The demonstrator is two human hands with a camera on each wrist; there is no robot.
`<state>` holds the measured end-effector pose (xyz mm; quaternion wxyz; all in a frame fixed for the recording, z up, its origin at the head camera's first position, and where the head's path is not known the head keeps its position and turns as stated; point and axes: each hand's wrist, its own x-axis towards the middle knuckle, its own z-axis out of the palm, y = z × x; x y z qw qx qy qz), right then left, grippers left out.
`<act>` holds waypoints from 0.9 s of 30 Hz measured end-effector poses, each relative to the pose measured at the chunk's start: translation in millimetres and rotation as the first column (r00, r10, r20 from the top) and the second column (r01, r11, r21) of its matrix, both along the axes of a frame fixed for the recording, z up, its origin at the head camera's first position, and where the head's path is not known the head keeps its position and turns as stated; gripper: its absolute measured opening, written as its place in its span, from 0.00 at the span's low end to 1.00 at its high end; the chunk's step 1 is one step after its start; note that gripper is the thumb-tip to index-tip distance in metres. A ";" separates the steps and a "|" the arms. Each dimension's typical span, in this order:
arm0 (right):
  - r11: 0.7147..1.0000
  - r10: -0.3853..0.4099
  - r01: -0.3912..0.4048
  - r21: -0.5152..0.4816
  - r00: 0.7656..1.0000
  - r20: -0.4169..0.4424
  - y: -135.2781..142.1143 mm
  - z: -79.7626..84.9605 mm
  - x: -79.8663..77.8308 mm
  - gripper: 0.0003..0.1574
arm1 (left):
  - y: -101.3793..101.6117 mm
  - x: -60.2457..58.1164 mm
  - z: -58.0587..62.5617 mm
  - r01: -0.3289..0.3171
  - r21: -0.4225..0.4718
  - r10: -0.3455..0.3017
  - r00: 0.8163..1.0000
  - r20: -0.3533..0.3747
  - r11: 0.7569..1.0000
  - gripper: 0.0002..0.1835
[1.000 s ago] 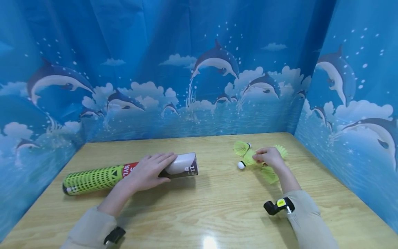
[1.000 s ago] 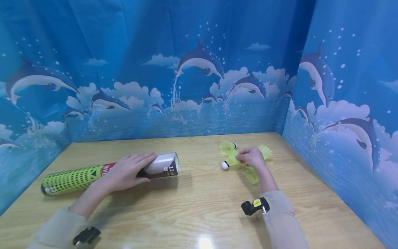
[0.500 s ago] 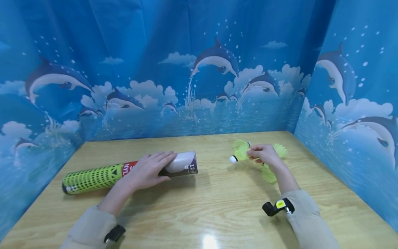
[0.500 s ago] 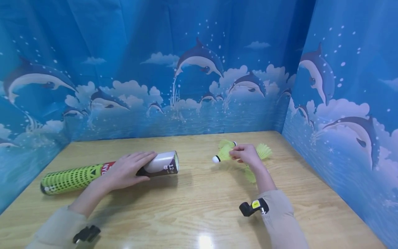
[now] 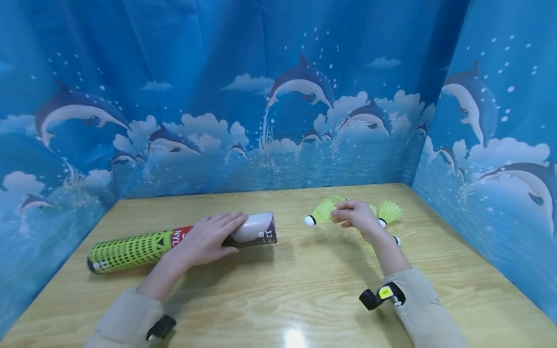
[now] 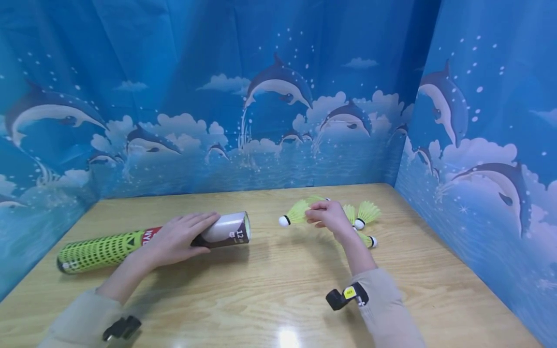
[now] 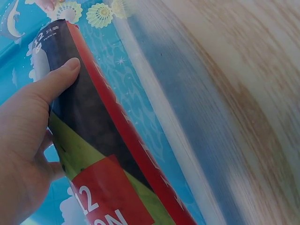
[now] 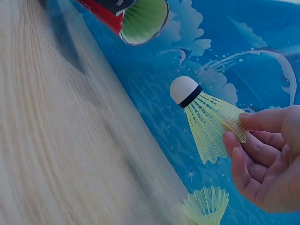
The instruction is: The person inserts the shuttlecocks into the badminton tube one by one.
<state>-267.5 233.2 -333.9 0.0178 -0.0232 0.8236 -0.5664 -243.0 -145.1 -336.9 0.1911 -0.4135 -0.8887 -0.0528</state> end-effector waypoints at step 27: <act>0.977 0.146 -0.153 -0.145 0.988 -0.057 -54.7 -6.9 5.9 0.10 | 1.2 0.7 0.0 0.004 -0.006 -0.004 1.000 -0.006 1.000 0.45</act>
